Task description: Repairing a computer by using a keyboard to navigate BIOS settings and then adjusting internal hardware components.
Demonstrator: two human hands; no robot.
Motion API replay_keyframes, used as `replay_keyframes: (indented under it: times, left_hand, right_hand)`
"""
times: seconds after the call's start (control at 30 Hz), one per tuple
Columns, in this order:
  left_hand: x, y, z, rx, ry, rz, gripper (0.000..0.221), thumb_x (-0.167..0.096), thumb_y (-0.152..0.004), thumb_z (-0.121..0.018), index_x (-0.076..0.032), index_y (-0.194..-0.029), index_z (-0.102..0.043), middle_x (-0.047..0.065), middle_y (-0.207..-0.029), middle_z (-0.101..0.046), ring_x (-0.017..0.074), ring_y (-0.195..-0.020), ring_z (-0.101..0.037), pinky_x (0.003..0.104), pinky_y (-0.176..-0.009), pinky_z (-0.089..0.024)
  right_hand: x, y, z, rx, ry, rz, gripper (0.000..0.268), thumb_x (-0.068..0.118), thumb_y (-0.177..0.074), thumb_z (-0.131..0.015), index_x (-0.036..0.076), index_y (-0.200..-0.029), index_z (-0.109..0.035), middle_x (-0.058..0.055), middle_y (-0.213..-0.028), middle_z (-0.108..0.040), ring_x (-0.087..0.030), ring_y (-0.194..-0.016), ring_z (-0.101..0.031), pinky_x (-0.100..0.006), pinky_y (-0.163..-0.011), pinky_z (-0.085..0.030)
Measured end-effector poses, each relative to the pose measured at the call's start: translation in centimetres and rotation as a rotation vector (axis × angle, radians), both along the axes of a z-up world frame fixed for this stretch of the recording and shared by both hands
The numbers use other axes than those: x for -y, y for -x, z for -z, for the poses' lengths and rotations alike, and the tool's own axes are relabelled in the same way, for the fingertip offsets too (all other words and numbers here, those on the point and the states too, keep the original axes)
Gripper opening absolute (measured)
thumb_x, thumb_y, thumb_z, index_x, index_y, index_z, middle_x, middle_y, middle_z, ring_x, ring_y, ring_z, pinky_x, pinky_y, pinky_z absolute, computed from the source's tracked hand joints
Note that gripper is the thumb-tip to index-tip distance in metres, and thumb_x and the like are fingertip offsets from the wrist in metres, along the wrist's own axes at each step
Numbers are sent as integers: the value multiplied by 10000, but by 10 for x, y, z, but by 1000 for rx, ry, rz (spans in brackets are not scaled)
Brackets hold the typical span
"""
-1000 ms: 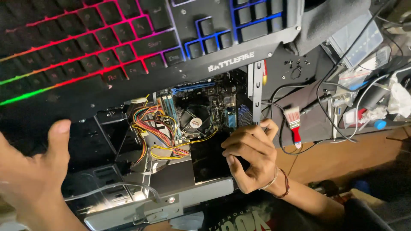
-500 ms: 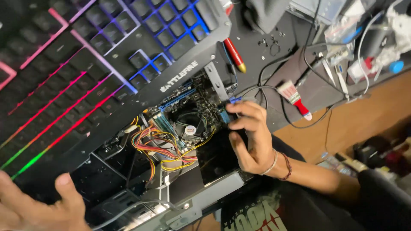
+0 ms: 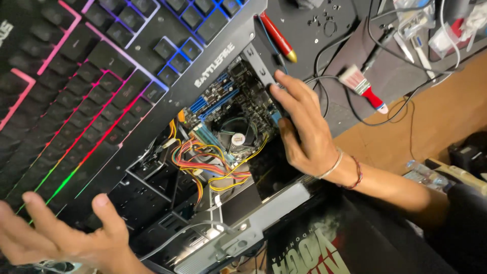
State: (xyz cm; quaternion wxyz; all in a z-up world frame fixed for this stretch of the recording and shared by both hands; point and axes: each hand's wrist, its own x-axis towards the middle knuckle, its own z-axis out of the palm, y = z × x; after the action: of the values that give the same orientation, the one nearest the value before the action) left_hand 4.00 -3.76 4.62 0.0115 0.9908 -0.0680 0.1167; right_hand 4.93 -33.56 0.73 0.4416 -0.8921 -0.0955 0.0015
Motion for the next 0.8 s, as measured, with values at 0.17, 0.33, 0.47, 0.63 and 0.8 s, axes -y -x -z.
replay_keyframes:
  times: [0.17,0.33,0.47,0.63,0.8]
  left_hand:
    - [-15,10,11,74,134,-40,563,-395,-954,-428,67,-1275,-440,273,-1320,-325,476,-1147,-345,549,-978,-257]
    - [-14,14,9,79,172,-29,583,-394,-943,-440,104,-1246,-469,282,-1314,-318,465,-1189,-344,533,-1000,-236]
    - [-10,9,4,45,146,-62,565,-369,-954,-441,102,-1266,-441,271,-1338,-294,485,-1179,-320,553,-1012,-257]
    - [-13,5,1,-58,18,-16,535,-346,-977,-423,43,-1332,-330,253,-1377,-250,540,-1182,-374,612,-982,-320]
    - [-9,5,-2,-144,48,-35,526,-313,-984,-401,44,-1343,-256,307,-1361,-209,519,-1262,-280,600,-1056,-226]
  right_hand:
    - [-6,7,-3,97,-3,-19,458,-194,-823,-340,-54,-1259,-335,-214,-1321,-329,-387,-1297,-282,-502,-1139,-248]
    - [-8,13,-7,108,-51,-4,483,-236,-818,-313,-48,-1262,-337,-202,-1323,-339,-384,-1309,-257,-505,-1153,-231]
    - [-10,2,-14,66,-59,22,457,-223,-795,-321,-68,-1222,-364,-214,-1290,-372,-396,-1285,-295,-475,-1129,-258]
    - [-7,-1,-7,65,-63,45,359,-168,-849,-332,-82,-1194,-382,-227,-1251,-400,-398,-1249,-348,-473,-1100,-298]
    - [-7,0,-4,35,-84,15,358,-144,-889,-311,-74,-1239,-329,-236,-1294,-340,-400,-1277,-307,-499,-1128,-256]
